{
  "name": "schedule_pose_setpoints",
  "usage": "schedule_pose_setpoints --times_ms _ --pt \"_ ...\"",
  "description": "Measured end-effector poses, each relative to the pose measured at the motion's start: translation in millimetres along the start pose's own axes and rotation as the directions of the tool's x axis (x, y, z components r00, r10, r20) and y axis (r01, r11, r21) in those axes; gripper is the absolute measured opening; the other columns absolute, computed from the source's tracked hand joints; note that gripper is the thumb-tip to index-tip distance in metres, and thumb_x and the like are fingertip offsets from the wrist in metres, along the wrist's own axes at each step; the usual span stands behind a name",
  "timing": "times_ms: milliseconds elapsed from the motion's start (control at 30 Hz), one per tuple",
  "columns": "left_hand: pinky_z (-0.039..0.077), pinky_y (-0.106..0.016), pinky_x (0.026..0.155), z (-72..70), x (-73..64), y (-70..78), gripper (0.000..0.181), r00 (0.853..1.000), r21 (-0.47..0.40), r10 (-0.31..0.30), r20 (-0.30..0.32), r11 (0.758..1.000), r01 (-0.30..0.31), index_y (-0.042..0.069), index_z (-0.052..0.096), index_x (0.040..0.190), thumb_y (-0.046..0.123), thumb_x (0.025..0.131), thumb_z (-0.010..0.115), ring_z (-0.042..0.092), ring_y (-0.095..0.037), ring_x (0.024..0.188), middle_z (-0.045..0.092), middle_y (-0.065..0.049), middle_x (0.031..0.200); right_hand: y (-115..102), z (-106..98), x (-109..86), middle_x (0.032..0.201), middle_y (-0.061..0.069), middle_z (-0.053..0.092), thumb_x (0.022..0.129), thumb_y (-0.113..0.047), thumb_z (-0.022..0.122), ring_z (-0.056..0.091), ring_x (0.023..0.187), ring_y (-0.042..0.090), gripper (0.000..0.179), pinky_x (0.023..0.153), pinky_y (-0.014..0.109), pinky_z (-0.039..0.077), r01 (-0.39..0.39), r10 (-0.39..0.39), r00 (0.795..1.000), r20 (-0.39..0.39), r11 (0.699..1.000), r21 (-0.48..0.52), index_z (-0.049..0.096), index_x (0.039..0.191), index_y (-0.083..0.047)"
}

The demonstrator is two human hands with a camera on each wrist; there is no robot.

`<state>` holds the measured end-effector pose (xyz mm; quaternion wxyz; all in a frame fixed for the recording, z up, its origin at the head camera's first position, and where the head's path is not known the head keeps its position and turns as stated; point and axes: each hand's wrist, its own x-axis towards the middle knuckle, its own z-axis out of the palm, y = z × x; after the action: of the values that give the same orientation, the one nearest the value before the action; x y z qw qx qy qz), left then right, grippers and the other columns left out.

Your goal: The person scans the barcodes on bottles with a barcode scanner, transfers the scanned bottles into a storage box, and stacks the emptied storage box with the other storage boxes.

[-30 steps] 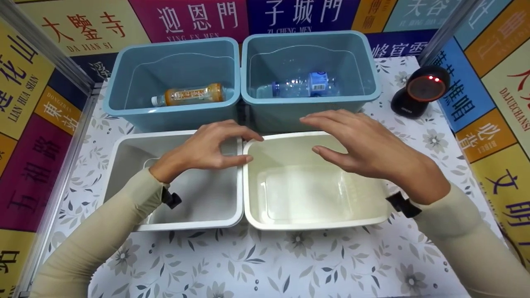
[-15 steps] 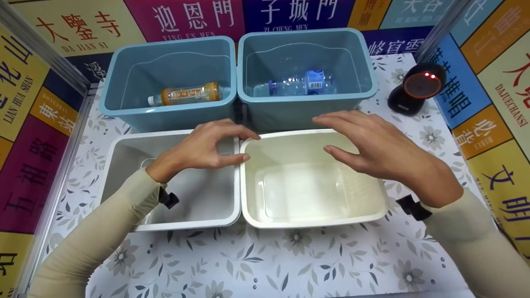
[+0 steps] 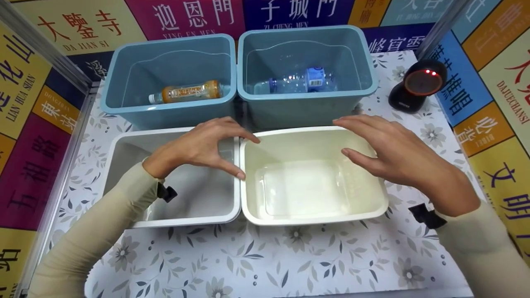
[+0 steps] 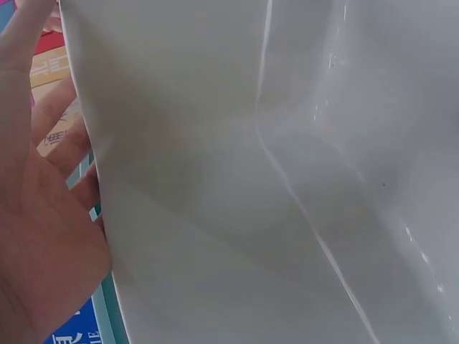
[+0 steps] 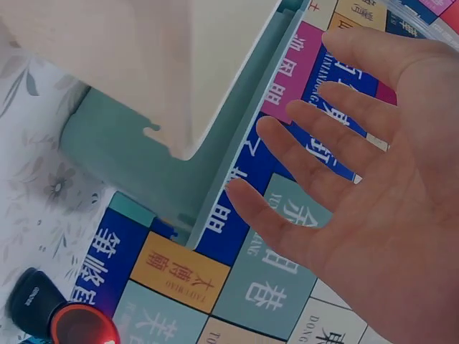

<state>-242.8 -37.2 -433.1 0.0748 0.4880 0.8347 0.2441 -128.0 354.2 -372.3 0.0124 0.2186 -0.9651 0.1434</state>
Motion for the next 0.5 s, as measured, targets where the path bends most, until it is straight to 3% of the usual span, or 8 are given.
schedule_pose_setpoints --times_ms 500 --pt "0.039 -0.035 0.096 0.8 7.8 8.5 0.084 1.000 0.071 -0.011 0.018 0.997 0.010 0.041 0.062 0.132 0.090 0.064 0.063 0.051 -0.008 0.114 0.064 0.023 0.128 24 10 -5.8 0.156 0.012 0.044 0.093 -0.032 0.072 0.050 0.131 0.048 0.069 0.086 0.071 0.047 -0.084 0.084 0.996 0.022 0.996 0.029 0.040 0.154 -0.029"
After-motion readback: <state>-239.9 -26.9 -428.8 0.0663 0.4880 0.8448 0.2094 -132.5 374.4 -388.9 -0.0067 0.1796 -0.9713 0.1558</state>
